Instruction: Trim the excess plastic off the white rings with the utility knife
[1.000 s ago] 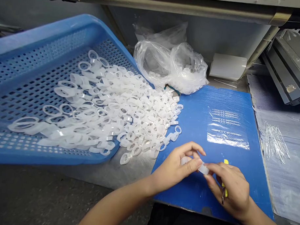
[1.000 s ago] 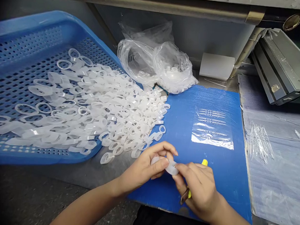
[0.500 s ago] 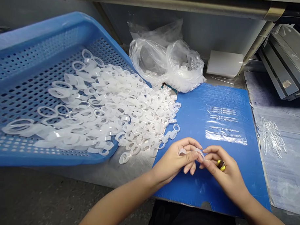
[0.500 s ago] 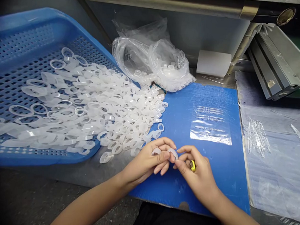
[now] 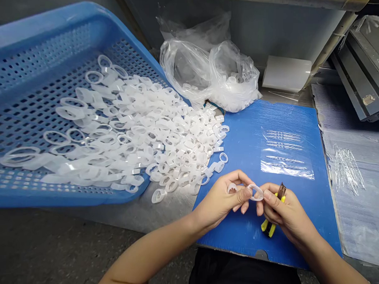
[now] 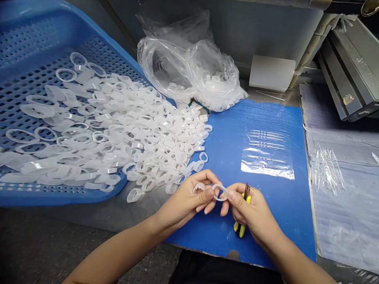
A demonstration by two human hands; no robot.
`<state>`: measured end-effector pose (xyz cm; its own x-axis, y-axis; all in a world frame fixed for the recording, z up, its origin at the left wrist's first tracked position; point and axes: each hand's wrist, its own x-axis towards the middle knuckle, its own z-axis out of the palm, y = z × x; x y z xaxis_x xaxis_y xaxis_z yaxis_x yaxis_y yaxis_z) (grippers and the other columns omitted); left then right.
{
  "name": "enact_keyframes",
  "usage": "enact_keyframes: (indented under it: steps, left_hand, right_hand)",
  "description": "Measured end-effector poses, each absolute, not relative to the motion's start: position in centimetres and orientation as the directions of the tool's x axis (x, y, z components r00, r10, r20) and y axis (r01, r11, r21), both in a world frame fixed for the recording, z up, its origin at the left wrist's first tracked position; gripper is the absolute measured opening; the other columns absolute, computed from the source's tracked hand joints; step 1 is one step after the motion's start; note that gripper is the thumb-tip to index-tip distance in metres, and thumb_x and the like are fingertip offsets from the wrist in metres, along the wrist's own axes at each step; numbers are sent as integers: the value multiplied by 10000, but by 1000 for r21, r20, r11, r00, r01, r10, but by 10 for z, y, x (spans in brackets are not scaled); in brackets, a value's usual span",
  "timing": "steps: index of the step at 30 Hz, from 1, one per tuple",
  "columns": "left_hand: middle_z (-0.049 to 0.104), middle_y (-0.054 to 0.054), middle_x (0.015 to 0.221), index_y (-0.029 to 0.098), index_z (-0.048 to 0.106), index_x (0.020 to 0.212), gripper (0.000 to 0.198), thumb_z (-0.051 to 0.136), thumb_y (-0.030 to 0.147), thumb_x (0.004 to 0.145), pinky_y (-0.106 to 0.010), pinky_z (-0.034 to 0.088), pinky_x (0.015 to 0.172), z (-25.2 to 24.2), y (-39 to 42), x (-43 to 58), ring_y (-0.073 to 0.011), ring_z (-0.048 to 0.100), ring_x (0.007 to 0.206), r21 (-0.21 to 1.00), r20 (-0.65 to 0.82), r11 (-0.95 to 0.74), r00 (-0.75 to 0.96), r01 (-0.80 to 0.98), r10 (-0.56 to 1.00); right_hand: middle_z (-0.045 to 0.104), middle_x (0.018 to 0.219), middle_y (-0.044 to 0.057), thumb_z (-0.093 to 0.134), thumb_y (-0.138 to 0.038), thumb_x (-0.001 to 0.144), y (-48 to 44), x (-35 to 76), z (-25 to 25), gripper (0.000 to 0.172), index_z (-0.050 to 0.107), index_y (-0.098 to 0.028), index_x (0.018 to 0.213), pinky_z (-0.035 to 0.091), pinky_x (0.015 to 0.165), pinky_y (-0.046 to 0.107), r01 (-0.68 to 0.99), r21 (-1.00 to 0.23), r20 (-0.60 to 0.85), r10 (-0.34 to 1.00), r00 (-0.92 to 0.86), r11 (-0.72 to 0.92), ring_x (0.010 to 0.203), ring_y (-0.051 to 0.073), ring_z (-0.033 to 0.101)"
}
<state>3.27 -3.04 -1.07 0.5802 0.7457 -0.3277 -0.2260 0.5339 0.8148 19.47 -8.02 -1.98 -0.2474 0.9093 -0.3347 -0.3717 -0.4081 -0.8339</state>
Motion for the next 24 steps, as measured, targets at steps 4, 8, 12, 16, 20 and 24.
enact_keyframes:
  steps: [4,8,12,16,20,24]
  left_hand:
    - [517,66,486,141,576,796,357,764,438,728,-178,232,425,-10,-32,32,-41,398,407,850,-340,500,552,-165,761]
    - [511,64,480,145,581,805,406,758,497,710,-184,224,422,-11,-33,31,-48,394,403,862,-342,488,549,-140,762]
    - [527,54,508,139,596,825,402,752,494,719,-188,228,423,-13,-33,31,-47,404,413,864,-329,482,561,-145,760]
    - [536,45,542,132,622,860,405,750,492,724,-192,254,429,-14,-33,31,-49,421,429,867,-313,474,576,-150,755]
    - [540,38,564,130,622,840,438,769,513,688,-197,263,428,-15,-33,30,-53,430,429,858,-322,488,573,-159,753]
    - [509,49,525,130,622,832,467,772,541,668,-196,242,417,-18,-33,29,-49,395,413,865,-317,479,575,-152,754]
  right_hand:
    - [502,496,-59,634,-475,853,-78,194,-19,367,615,-139,707,130,365,201,-398,-823,-310,908,-282,-405,347,16,178]
    - [559,536,-36,642,-489,839,-79,194,-20,368,603,-144,717,136,360,198,-396,-816,-330,902,-278,-421,347,14,190]
    - [585,560,-28,667,-483,820,-80,194,-18,355,580,-150,734,137,362,192,-402,-817,-330,907,-261,-413,349,13,206]
    - [582,557,-36,683,-473,813,-79,194,-17,346,565,-155,748,137,366,187,-424,-809,-320,910,-265,-408,349,11,209]
    - [567,545,-43,684,-486,807,-79,195,-17,360,553,-159,732,140,365,189,-428,-795,-332,899,-285,-429,346,12,198]
    - [566,542,-43,683,-494,803,-80,195,-16,368,543,-162,725,143,364,189,-433,-780,-342,887,-311,-452,343,11,191]
